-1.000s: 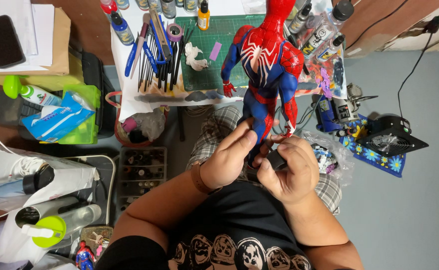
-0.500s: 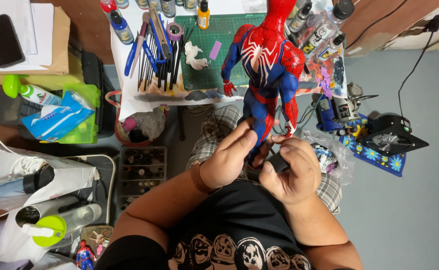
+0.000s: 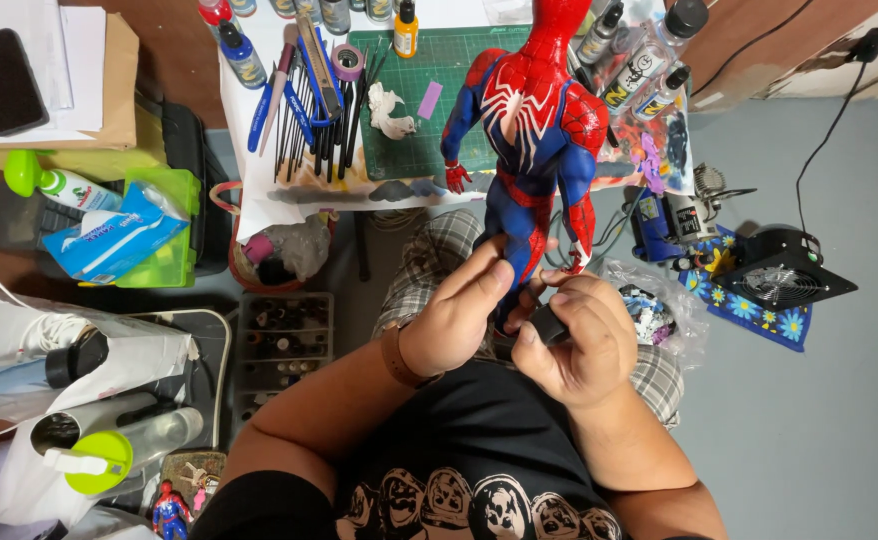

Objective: Painting and detailing a Spider-Man action figure using a small applicator tool and a tissue

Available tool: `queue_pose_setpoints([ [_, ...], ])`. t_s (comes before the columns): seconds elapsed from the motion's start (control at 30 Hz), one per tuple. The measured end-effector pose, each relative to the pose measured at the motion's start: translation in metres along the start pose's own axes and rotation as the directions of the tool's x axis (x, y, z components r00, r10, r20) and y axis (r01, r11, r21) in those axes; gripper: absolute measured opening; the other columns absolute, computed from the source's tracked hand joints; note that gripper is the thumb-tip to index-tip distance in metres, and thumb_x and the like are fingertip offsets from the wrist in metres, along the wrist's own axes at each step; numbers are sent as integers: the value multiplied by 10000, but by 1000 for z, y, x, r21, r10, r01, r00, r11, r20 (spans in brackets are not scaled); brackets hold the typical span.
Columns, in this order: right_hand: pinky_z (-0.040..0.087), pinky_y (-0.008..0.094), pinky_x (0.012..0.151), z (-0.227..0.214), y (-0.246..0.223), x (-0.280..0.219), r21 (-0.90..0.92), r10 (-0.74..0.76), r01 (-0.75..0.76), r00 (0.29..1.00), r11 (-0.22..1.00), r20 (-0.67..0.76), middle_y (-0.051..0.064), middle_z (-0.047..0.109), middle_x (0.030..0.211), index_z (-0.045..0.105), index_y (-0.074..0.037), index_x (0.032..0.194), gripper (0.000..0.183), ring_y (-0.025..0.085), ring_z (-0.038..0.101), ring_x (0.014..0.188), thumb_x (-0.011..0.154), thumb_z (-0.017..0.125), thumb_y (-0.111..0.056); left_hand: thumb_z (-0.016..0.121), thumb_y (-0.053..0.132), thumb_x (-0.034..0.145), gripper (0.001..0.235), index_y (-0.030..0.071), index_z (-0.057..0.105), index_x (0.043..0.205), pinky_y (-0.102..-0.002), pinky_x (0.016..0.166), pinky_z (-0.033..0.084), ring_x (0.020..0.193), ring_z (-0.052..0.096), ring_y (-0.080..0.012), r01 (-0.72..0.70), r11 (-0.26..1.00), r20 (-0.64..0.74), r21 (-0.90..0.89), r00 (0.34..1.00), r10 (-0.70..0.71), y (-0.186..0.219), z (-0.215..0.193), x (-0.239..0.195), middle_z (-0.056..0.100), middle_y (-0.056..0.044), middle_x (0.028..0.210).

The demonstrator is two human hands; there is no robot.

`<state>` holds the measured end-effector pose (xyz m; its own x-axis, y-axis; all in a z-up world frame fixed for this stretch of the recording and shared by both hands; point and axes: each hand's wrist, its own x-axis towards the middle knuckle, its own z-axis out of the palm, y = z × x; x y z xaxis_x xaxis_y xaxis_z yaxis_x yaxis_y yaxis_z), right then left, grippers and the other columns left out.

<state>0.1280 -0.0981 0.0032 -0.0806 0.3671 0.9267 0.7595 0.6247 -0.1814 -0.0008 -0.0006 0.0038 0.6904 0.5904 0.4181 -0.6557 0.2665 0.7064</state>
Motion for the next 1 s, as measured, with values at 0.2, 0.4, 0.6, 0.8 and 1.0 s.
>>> queue_pose_setpoints([
  [0.2, 621, 631, 625, 0, 0, -2, -20, -3, 3, 1000, 1000, -1, 267, 609, 743, 605, 148, 1077, 325, 430, 633, 633, 923, 788, -72, 420, 178, 1092, 290, -50, 594, 1139, -297, 485, 523, 631, 614, -200, 5, 1000, -2, 6, 1000, -5, 0, 1, 1, 615, -198, 831],
  [0.4, 601, 604, 610, -2, 1, -11, -5, 65, -65, 996, 998, -58, 286, 617, 791, 572, 151, 1111, 371, 467, 672, 679, 919, 798, -73, 386, 182, 1098, 354, -77, 530, 1291, -323, 518, 538, 656, 628, -226, 52, 998, 17, 22, 999, -52, -14, -8, -5, 601, -200, 834],
  [0.6, 591, 600, 599, 0, 2, -13, -21, 50, -52, 995, 998, -84, 292, 615, 782, 583, 168, 1087, 376, 471, 667, 666, 900, 813, -64, 379, 190, 1102, 369, -66, 526, 1324, -314, 521, 541, 670, 644, -222, 52, 998, 24, 43, 998, -53, -9, -7, -3, 615, -193, 841],
  [0.8, 593, 582, 605, 0, 3, -14, -27, 45, -47, 996, 999, -83, 297, 627, 796, 589, 173, 1095, 374, 493, 686, 686, 899, 812, -56, 386, 160, 1096, 368, -59, 528, 1355, -287, 526, 555, 682, 649, -203, 42, 997, 7, 66, 999, -42, -21, -10, -7, 620, -175, 818],
  [1.0, 596, 581, 606, 0, 4, -14, -34, 39, -42, 995, 999, -88, 305, 644, 810, 596, 173, 1088, 366, 500, 701, 699, 893, 816, -44, 389, 161, 1099, 361, -43, 538, 1356, -291, 522, 558, 699, 653, -198, 41, 997, 10, 68, 999, -41, -23, -11, -8, 635, -171, 847],
])
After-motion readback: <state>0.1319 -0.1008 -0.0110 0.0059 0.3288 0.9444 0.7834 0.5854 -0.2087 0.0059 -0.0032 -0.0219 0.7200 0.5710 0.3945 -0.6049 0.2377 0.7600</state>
